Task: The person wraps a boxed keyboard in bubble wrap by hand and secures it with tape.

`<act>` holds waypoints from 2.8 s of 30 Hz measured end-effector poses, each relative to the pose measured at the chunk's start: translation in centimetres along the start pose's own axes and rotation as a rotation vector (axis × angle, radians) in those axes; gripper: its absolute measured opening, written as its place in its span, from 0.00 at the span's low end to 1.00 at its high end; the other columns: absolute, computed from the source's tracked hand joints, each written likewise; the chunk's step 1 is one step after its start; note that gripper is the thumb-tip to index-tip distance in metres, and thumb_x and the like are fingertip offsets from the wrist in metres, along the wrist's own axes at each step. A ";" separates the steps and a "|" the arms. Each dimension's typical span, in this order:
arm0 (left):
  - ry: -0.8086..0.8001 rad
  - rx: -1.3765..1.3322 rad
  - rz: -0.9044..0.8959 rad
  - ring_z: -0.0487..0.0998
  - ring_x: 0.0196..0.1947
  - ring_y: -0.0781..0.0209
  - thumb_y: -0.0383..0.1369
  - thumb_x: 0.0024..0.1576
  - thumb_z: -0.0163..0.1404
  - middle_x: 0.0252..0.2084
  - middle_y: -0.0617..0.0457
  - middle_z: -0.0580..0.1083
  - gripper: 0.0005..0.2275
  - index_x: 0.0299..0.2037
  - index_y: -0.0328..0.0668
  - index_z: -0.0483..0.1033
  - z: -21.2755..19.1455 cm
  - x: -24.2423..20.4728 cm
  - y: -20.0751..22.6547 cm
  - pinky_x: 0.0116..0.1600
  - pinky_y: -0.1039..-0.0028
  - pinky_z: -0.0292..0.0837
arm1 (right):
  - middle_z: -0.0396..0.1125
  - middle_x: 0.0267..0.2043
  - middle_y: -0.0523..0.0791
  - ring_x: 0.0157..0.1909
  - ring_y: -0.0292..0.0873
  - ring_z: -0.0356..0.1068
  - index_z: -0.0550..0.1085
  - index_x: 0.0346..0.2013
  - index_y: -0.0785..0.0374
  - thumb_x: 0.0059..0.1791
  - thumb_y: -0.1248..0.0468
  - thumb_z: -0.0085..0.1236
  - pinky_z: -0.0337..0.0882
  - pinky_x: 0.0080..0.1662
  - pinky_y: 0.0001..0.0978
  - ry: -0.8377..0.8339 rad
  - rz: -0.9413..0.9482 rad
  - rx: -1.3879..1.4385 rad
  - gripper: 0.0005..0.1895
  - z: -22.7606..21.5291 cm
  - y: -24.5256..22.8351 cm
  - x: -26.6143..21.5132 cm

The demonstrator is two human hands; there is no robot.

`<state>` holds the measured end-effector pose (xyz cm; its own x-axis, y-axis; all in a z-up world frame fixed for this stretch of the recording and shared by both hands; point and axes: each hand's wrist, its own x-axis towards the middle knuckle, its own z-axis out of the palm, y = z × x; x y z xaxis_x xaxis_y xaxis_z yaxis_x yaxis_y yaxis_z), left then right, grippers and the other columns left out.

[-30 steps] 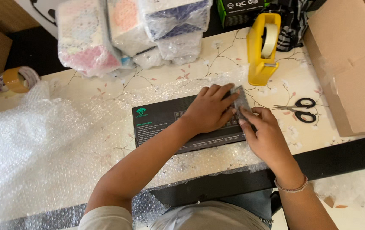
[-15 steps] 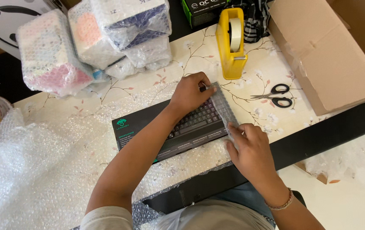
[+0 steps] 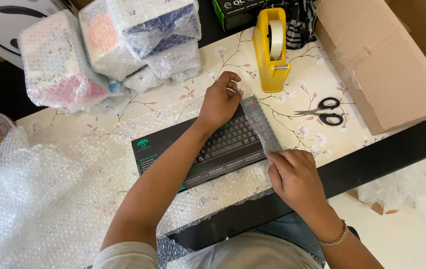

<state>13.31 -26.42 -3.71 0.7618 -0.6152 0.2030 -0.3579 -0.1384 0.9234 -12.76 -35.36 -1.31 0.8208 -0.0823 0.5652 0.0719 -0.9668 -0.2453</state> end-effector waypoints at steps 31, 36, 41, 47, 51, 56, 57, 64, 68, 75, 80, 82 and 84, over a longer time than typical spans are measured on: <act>-0.307 0.849 0.110 0.46 0.78 0.30 0.71 0.53 0.37 0.77 0.37 0.51 0.48 0.75 0.43 0.56 1.3 -7.9 7.1 0.71 0.22 0.28 | 0.72 0.39 0.50 0.35 0.41 0.74 0.75 0.55 0.66 0.56 0.58 0.61 0.77 0.37 0.33 -0.106 0.756 0.683 0.18 -1.0 11.1 14.0; -0.363 0.866 0.045 0.42 0.79 0.36 0.76 0.49 0.35 0.79 0.38 0.47 0.53 0.77 0.42 0.49 1.6 -7.4 6.5 0.72 0.26 0.26 | 0.61 0.23 0.41 0.18 0.32 0.62 0.78 0.47 0.65 0.51 0.54 0.64 0.64 0.19 0.26 -0.238 0.912 0.665 0.18 2.8 14.1 17.1; -0.356 0.878 0.067 0.43 0.79 0.36 0.75 0.49 0.36 0.79 0.38 0.47 0.54 0.77 0.41 0.48 1.5 -7.5 6.1 0.74 0.28 0.27 | 0.55 0.23 0.36 0.17 0.28 0.56 0.76 0.45 0.65 0.51 0.56 0.64 0.58 0.19 0.20 -0.281 0.946 0.774 0.16 2.7 14.1 17.3; -0.433 0.892 0.015 0.39 0.80 0.41 0.75 0.47 0.41 0.80 0.40 0.44 0.56 0.78 0.41 0.44 1.0 -7.3 7.2 0.75 0.33 0.25 | 0.53 0.27 0.33 0.27 0.34 0.70 0.75 0.46 0.58 0.53 0.54 0.59 0.77 0.31 0.33 -0.271 1.049 0.919 0.13 4.5 15.1 17.5; -0.503 0.863 -0.038 0.28 0.79 0.43 0.75 0.45 0.40 0.80 0.41 0.35 0.59 0.77 0.38 0.36 0.9 -6.8 7.7 0.73 0.38 0.18 | 0.73 0.47 0.45 0.29 0.39 0.70 0.73 0.48 0.57 0.55 0.61 0.57 0.84 0.48 0.51 -0.186 1.250 1.048 0.08 3.9 13.2 18.6; -0.525 0.876 -0.053 0.27 0.79 0.44 0.75 0.45 0.40 0.80 0.42 0.35 0.58 0.77 0.39 0.36 0.9 -6.7 7.8 0.73 0.39 0.17 | 0.64 0.35 0.43 0.30 0.42 0.73 0.76 0.46 0.58 0.55 0.60 0.57 0.84 0.48 0.40 -0.083 1.279 1.079 0.08 4.3 13.0 17.9; -0.523 0.876 -0.058 0.27 0.79 0.44 0.75 0.45 0.40 0.80 0.42 0.35 0.59 0.77 0.39 0.36 0.9 -6.7 7.8 0.73 0.39 0.16 | 0.70 0.36 0.46 0.31 0.42 0.74 0.77 0.43 0.60 0.55 0.61 0.58 0.85 0.44 0.31 -0.035 1.303 1.080 0.07 3.9 12.2 17.9; -0.405 0.866 0.033 0.37 0.80 0.42 0.76 0.47 0.41 0.81 0.40 0.43 0.57 0.78 0.40 0.42 1.2 -7.5 6.3 0.75 0.35 0.22 | 0.55 0.31 0.37 0.33 0.48 0.81 0.76 0.41 0.64 0.52 0.57 0.62 0.82 0.46 0.57 0.072 1.101 1.190 0.13 8.6 16.3 14.8; -0.416 0.859 0.027 0.37 0.80 0.42 0.76 0.45 0.41 0.80 0.40 0.43 0.58 0.78 0.40 0.43 1.2 -7.4 6.2 0.75 0.35 0.21 | 0.55 0.31 0.38 0.36 0.49 0.82 0.76 0.38 0.65 0.49 0.59 0.63 0.81 0.49 0.57 0.117 1.155 1.209 0.11 8.1 15.3 14.6; -0.399 0.858 0.044 0.38 0.80 0.42 0.77 0.46 0.40 0.80 0.40 0.42 0.57 0.78 0.40 0.43 1.3 -7.4 5.8 0.75 0.35 0.23 | 0.55 0.28 0.40 0.33 0.48 0.82 0.75 0.35 0.68 0.47 0.63 0.61 0.81 0.50 0.56 0.217 1.171 1.284 0.10 8.7 14.2 14.0; -0.398 0.878 0.039 0.38 0.80 0.42 0.77 0.45 0.40 0.80 0.39 0.43 0.58 0.78 0.40 0.43 1.3 -7.3 5.9 0.75 0.35 0.22 | 0.57 0.27 0.41 0.31 0.47 0.79 0.74 0.33 0.69 0.48 0.64 0.62 0.83 0.46 0.54 0.249 1.151 1.246 0.09 9.0 12.0 13.2; -0.403 0.885 0.045 0.38 0.80 0.42 0.77 0.45 0.40 0.80 0.39 0.42 0.58 0.78 0.40 0.43 1.4 -7.4 5.8 0.75 0.35 0.22 | 0.57 0.26 0.42 0.29 0.45 0.77 0.74 0.32 0.69 0.47 0.64 0.63 0.84 0.42 0.51 0.260 1.153 1.182 0.10 10.0 11.6 12.3; -0.396 0.858 0.047 0.38 0.80 0.41 0.77 0.46 0.40 0.80 0.38 0.43 0.58 0.78 0.39 0.43 1.2 -7.3 5.8 0.75 0.34 0.23 | 0.62 0.27 0.44 0.33 0.47 0.79 0.75 0.32 0.69 0.47 0.64 0.62 0.83 0.41 0.49 0.214 1.072 1.098 0.09 11.7 12.0 11.5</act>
<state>5.02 -23.69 -0.19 0.5542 -0.8315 -0.0371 -0.7787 -0.5337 0.3299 4.17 -45.11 -6.98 0.6712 -0.7208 -0.1728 -0.0321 0.2046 -0.9783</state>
